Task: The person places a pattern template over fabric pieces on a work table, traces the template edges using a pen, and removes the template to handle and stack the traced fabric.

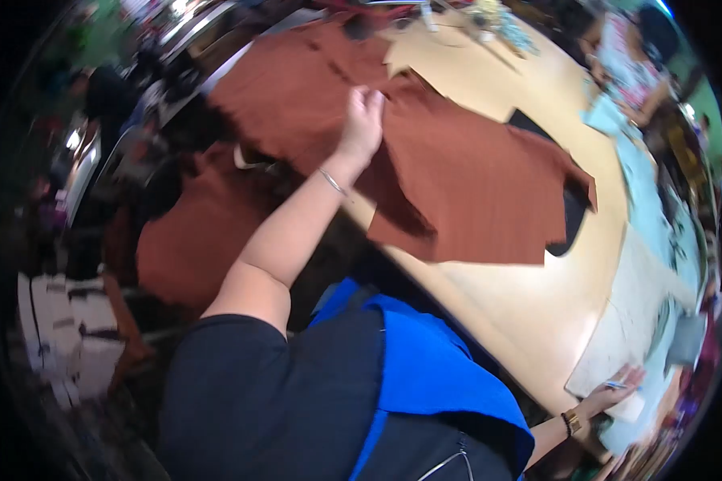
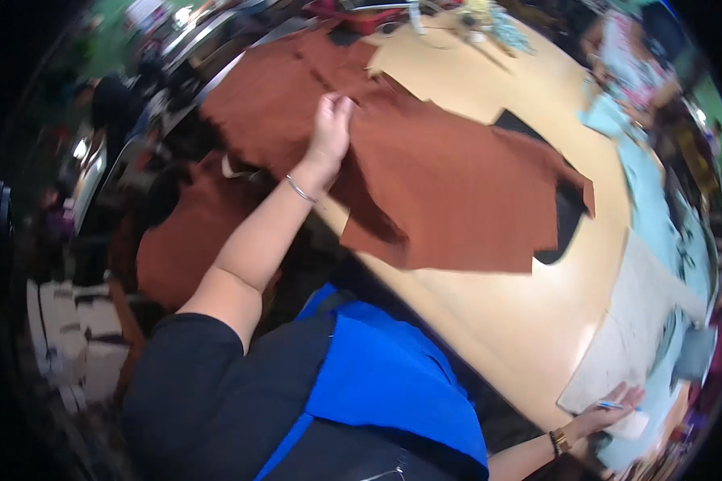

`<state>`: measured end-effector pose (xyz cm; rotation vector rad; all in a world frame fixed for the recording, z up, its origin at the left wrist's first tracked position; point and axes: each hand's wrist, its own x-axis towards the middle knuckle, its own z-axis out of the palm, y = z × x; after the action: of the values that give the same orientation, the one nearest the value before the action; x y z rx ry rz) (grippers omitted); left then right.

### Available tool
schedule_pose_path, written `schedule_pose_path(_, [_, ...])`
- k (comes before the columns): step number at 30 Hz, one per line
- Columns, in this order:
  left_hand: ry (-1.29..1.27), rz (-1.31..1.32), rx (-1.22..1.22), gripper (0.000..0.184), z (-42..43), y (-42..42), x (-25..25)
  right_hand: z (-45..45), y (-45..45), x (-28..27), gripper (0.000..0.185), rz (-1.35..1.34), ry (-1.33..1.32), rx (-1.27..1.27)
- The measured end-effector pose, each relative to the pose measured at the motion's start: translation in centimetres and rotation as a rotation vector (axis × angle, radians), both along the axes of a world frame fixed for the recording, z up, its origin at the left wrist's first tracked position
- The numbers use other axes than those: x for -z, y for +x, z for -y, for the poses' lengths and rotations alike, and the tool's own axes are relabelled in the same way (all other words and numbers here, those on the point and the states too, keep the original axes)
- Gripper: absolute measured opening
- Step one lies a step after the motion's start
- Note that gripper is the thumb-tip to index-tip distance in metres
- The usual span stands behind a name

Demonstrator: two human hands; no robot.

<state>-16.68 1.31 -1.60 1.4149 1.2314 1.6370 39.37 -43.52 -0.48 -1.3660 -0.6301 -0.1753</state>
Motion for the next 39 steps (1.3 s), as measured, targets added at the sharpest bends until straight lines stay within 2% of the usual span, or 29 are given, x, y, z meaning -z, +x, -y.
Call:
schedule_pose_path(1, [-0.033,0.064,-0.093,0.022,0.6,-3.7,-1.5,-2.5,-2.2,0.8,0.055,-0.086,-0.099,-0.115])
schedule_pose_path(2, [-0.085,0.096,-0.207,0.028,1.5,-7.5,-3.1,-4.5,-4.6,1.5,0.052,-0.169,-0.195,-0.218])
schedule_pose_path(3, [-0.133,0.028,-0.371,0.031,2.9,-11.3,-5.0,-6.3,-6.9,1.7,0.051,0.022,-0.406,-0.211])
schedule_pose_path(4, [-0.017,0.083,-0.433,0.032,2.8,-16.8,-4.2,-7.9,-9.3,1.7,0.050,0.219,-0.606,-0.192])
schedule_pose_path(5, [-0.020,0.129,-0.452,0.031,2.7,-23.9,-2.5,-9.2,-11.0,1.7,0.049,0.421,-0.800,-0.163])
schedule_pose_path(8, [0.039,0.088,-0.765,0.033,9.3,-35.4,-3.4,-11.6,-13.5,2.1,0.049,0.302,-0.716,-0.310])
schedule_pose_path(9, [-0.002,0.066,-0.784,0.038,12.1,-38.1,-4.0,-12.0,-13.6,2.2,0.048,0.360,-0.773,-0.291])
schedule_pose_path(10, [-0.040,-0.058,-0.987,0.039,14.1,-41.7,-3.0,-12.3,-13.8,2.3,0.048,0.373,-0.782,-0.284])
schedule_pose_path(12, [-0.035,-0.321,-1.085,0.035,18.9,-50.4,-0.1,-12.7,-14.1,2.4,0.047,0.401,-0.801,-0.264])
schedule_pose_path(13, [-0.139,-0.433,-1.235,0.034,21.0,-50.6,-0.3,-12.7,-14.1,2.7,0.047,0.343,-0.766,-0.298])
schedule_pose_path(14, [-0.244,-0.465,-1.184,0.035,23.2,-53.3,-0.2,-12.7,-13.9,3.2,0.047,0.284,-0.730,-0.327])
schedule_pose_path(15, [-0.350,-0.626,-1.286,0.035,24.9,-54.7,0.2,-12.6,-13.7,3.7,0.047,0.226,-0.693,-0.353])
schedule_pose_path(16, [-0.631,-0.722,-1.251,0.048,26.0,-56.6,0.2,-12.6,-13.4,4.2,0.048,0.243,-0.716,-0.347])
schedule_pose_path(17, [-0.838,-0.762,-1.353,0.068,26.1,-61.7,3.2,-12.6,-13.0,4.6,0.048,0.260,-0.740,-0.338])
schedule_pose_path(18, [-1.129,-1.059,-1.612,0.084,24.3,-58.6,3.7,-12.5,-12.7,4.7,0.048,0.276,-0.764,-0.327])
schedule_pose_path(20, [-0.990,-1.140,-1.376,0.072,20.1,-44.7,-2.3,-12.6,-13.0,4.4,0.049,0.353,-0.778,-0.312])
schedule_pose_path(22, [-0.228,-1.214,-0.774,0.055,14.0,-44.7,0.4,-12.7,-13.1,4.4,0.048,0.381,-0.787,-0.302])
schedule_pose_path(23, [-0.148,-1.004,-0.571,0.042,10.9,-38.0,-0.4,-12.6,-13.0,4.6,0.048,0.373,-0.788,-0.301])
schedule_pose_path(24, [0.002,-1.213,-0.478,0.044,8.4,-32.4,-1.1,-12.7,-12.9,4.5,0.048,0.367,-0.789,-0.301])
schedule_pose_path(26, [0.077,-1.409,-0.196,0.055,6.5,-21.2,-3.7,-12.7,-13.5,3.9,0.047,0.377,-0.824,-0.269])
schedule_pose_path(27, [0.097,-1.463,-0.051,0.057,5.7,-18.5,-3.9,-12.7,-13.5,3.8,0.047,0.392,-0.839,-0.262])
schedule_pose_path(28, [0.075,-1.503,0.020,0.058,5.0,-16.5,-3.8,-12.7,-13.3,3.9,0.047,0.410,-0.854,-0.254])
schedule_pose_path(33, [0.127,-1.434,0.161,0.030,2.2,-17.0,-2.1,-12.9,-13.5,3.7,0.045,0.361,-0.770,-0.272])
schedule_pose_path(35, [0.061,-1.236,0.139,0.022,2.4,-15.9,-3.7,-13.0,-13.7,3.4,0.046,0.388,-0.805,-0.253])
schedule_pose_path(38, [0.039,-1.053,0.066,0.026,1.3,-15.1,-4.2,-12.9,-13.8,3.0,0.047,0.424,-0.821,-0.230])
schedule_pose_path(39, [-0.136,-1.017,0.047,0.028,1.0,-13.6,-5.7,-13.0,-13.7,3.0,0.047,0.435,-0.820,-0.214])
